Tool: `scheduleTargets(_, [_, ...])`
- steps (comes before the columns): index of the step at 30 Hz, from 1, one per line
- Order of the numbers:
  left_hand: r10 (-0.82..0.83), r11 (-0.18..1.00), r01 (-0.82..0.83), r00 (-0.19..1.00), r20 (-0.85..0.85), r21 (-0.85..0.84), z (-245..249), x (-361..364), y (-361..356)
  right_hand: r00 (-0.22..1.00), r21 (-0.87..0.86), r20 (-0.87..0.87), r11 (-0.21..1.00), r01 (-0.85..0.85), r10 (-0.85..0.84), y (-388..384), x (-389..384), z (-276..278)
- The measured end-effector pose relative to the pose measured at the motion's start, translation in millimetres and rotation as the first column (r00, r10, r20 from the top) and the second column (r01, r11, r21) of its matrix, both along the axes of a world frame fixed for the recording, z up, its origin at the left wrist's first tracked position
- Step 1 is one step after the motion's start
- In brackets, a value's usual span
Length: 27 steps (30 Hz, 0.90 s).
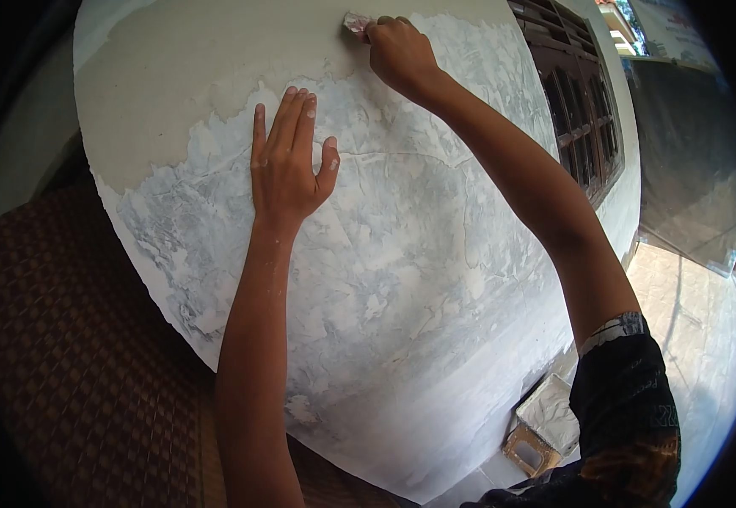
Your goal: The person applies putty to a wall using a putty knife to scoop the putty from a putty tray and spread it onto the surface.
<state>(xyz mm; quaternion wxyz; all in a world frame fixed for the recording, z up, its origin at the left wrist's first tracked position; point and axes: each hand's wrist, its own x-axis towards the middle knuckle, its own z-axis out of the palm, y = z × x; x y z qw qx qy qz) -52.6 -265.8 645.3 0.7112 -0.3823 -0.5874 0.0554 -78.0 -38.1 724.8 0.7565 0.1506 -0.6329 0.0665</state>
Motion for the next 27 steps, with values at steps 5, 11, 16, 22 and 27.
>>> scheduleTargets(5, [-0.008,1.0,0.008,1.0,-0.021,0.008,1.5,2.0,0.5,0.998,0.141,0.064,0.99,-0.032,0.023,-30.3,23.2,-77.9])
scheduleTargets(11, [0.004,1.0,-0.004,1.0,-0.012,0.0,-0.9,-2.0,0.3,0.993,0.0,-0.115,1.0,0.016,-0.016,13.1,-5.7,-11.8])
scheduleTargets(16, [0.0,1.0,0.0,1.0,-0.013,-0.005,-0.8,-0.2,-0.4,0.988,0.222,-0.084,0.964,0.145,-0.129,-10.1,4.5,-73.1])
scheduleTargets(22, [0.016,1.0,-0.016,1.0,-0.001,-0.019,-0.9,0.1,0.4,0.998,0.053,-0.054,0.998,0.026,-0.023,3.7,21.1,-45.6])
scheduleTargets(27, [0.045,0.999,-0.045,0.998,-0.032,-0.015,0.9,-0.8,-0.2,0.997,0.073,0.006,0.994,0.077,-0.078,31.0,-21.4,-30.4])
